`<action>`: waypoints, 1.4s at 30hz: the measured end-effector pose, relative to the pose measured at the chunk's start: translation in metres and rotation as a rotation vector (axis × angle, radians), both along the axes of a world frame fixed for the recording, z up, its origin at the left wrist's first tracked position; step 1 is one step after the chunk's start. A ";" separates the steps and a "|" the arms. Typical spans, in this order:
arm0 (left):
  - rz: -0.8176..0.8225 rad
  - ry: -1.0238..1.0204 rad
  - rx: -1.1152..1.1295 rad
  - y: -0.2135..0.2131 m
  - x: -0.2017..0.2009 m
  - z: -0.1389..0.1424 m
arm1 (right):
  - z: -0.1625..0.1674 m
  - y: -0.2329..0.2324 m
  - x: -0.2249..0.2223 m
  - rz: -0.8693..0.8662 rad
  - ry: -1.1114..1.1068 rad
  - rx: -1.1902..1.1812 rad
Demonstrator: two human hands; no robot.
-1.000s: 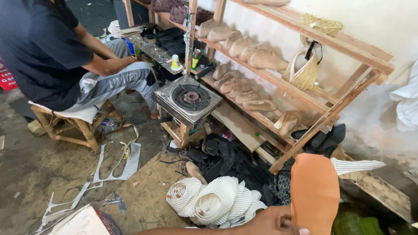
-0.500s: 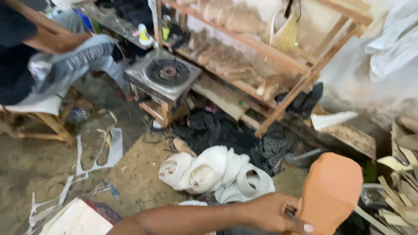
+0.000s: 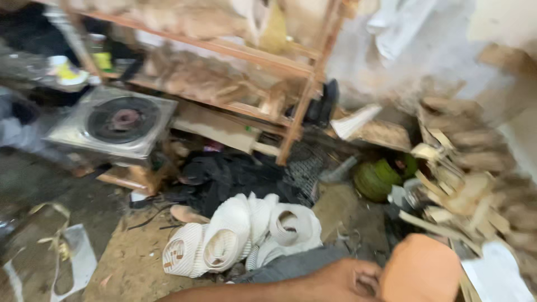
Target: The person sits at a cluttered workbench and peels the excess edge trim off shoe insoles by hand, working around the edge of each insole and turning it over, then sets the finished insole on the bench with others.
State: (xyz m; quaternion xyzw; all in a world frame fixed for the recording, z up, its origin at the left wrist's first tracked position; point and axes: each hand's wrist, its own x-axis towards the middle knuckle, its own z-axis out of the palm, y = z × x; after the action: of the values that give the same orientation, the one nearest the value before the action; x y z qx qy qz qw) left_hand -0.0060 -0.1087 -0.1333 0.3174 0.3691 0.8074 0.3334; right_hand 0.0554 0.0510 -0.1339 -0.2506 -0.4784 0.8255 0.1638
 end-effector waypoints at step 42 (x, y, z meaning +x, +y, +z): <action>-0.168 0.240 -0.501 0.036 -0.028 0.076 | 0.048 -0.001 0.053 -0.283 0.330 0.048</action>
State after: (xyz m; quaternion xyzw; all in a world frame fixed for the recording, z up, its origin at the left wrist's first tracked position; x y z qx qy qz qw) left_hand -0.0340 -0.0725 -0.0576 0.3480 0.5662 0.6174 0.4209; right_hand 0.1088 0.0502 -0.0863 -0.1728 -0.4246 0.8126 0.3598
